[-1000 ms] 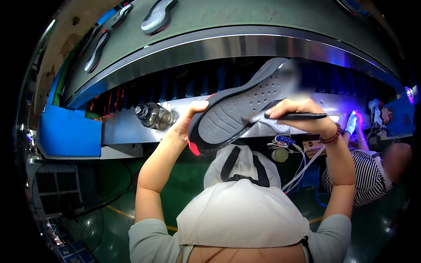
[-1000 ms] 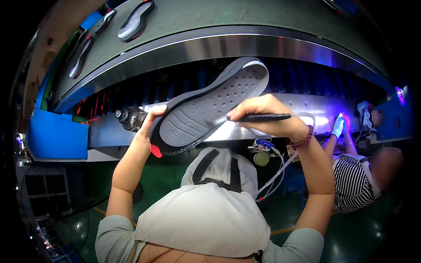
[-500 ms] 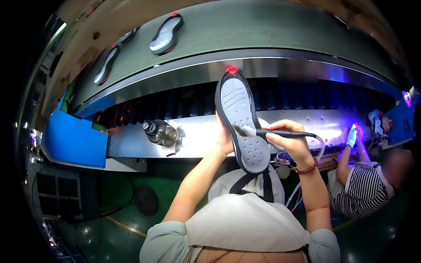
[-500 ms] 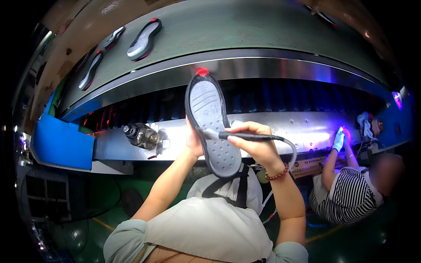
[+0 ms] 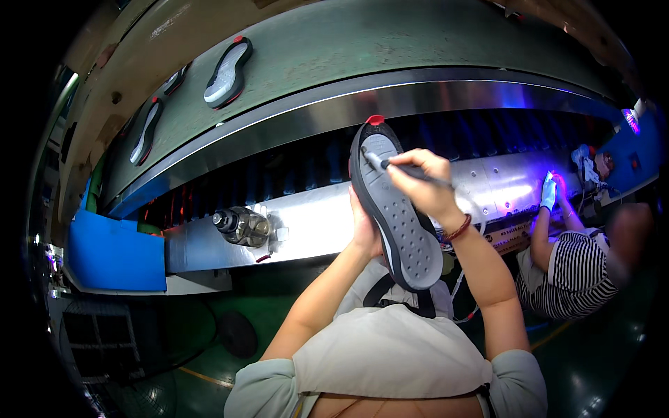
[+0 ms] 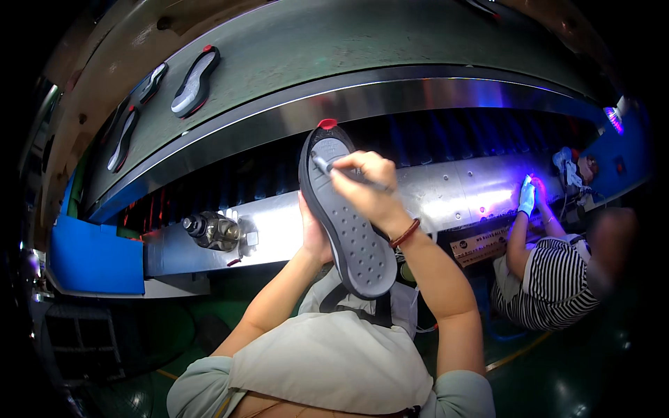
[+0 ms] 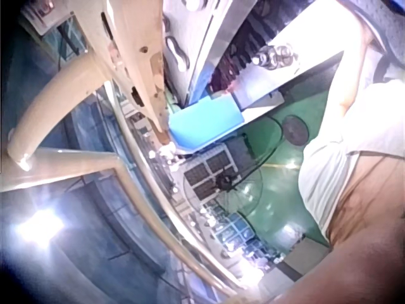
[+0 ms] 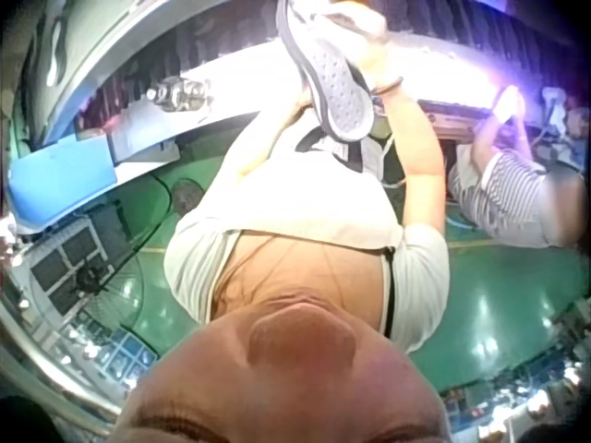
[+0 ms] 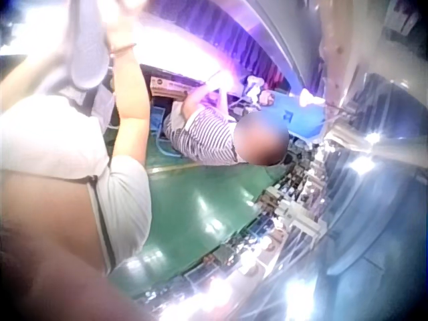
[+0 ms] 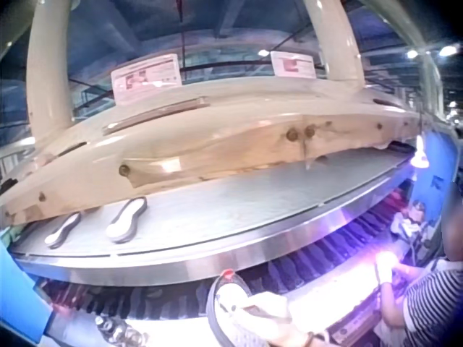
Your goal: The person applies glue to the soles of several slippers using a brush. They pick up each slipper from a conveyor belt, apply glue to the sole, and place it back on the belt. The process is repeated for multiple slippers.
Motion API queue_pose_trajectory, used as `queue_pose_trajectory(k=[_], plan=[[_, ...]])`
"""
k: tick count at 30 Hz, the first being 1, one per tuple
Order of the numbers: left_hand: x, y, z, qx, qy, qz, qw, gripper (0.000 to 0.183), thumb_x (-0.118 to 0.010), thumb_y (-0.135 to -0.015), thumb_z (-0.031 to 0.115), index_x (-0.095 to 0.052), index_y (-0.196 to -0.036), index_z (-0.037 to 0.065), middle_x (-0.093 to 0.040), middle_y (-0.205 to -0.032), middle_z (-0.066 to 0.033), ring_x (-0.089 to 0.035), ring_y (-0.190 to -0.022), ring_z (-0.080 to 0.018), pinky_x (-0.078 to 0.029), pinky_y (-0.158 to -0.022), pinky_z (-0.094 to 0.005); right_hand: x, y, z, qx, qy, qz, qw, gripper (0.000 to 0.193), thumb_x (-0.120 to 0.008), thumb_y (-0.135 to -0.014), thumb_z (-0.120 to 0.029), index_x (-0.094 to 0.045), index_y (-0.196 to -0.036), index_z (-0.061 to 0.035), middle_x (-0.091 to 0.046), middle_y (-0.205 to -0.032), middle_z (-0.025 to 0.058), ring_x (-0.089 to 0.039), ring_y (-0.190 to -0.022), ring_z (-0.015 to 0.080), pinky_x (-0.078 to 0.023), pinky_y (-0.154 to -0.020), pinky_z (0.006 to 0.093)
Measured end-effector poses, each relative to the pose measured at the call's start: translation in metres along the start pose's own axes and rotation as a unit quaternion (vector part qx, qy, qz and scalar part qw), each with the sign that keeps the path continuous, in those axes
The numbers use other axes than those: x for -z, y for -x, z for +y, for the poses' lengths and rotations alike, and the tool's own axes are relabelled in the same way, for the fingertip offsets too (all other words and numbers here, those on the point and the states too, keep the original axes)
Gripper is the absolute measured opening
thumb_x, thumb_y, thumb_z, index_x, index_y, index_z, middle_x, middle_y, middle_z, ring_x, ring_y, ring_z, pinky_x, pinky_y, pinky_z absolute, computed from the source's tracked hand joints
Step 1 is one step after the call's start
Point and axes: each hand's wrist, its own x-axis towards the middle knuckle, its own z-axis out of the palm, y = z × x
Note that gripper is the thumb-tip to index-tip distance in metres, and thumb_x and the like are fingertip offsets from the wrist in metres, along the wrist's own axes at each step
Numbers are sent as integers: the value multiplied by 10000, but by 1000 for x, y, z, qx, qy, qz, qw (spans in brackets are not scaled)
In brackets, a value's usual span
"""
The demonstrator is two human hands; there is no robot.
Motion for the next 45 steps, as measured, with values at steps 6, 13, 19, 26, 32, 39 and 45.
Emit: queue_pose_trajectory(k=[6,13,19,26,32,39,45], plan=[[24,3,28,-85,-50,32,995,812,-165,-768,703,-353,-1265,88,-457,-1198,-100,-462,-1063,-240,-379,-906,-374,3,63,-34,103,122,-157,975,112,-648,-600,-71,-609,-702,-49,-611,-730,81,-581,-699,218,-403,-656,302],[4,23,21,-23,-33,-68,997,876,-81,-743,726,-300,-1291,78,-462,-1187,-126,-475,-1062,-281,-398,-890,-400,30,21,-35,-132,-193,-105,967,128,-650,-696,-45,-626,-805,18,-618,-715,68,-569,-628,92,-447,-556,198],[3,22,17,45,85,-157,983,916,-100,-716,756,-293,-1288,67,-442,-1198,-142,-467,-1072,-272,-386,-905,-393,8,12,-29,8,-133,-123,983,131,-658,-684,-72,-639,-788,5,-624,-747,66,-573,-663,102,-452,-601,212],[1,27,27,-16,-39,-85,996,858,-142,-751,723,-316,-1279,70,-441,-1202,-126,-484,-1037,-246,-387,-900,-378,20,10,-27,-133,-241,-150,950,158,-624,-735,-47,-617,-880,15,-623,-778,74,-582,-663,94,-466,-587,188],[-12,25,32,-152,-92,-36,983,816,-145,-773,698,-311,-1282,82,-438,-1211,-99,-464,-1063,-241,-365,-920,-373,34,22,-40,-114,-292,-268,911,170,-673,-672,-37,-636,-836,-12,-628,-823,78,-577,-756,131,-434,-726,252],[-15,14,50,-151,-64,-176,971,918,-168,-709,762,-262,-1292,59,-434,-1170,-220,-489,-1011,-335,-402,-866,-433,36,27,-38,-46,-232,-298,925,155,-669,-674,-9,-638,-826,4,-635,-827,110,-579,-760,119,-448,-709,234],[-20,7,59,-228,-43,-161,959,943,-235,-703,758,-243,-1292,21,-400,-1190,-268,-474,-1024,-379,-411,-858,-457,36,30,-35,-81,-251,-231,937,153,-655,-687,6,-613,-834,12,-628,-864,121,-593,-811,151,-460,-725,251]])
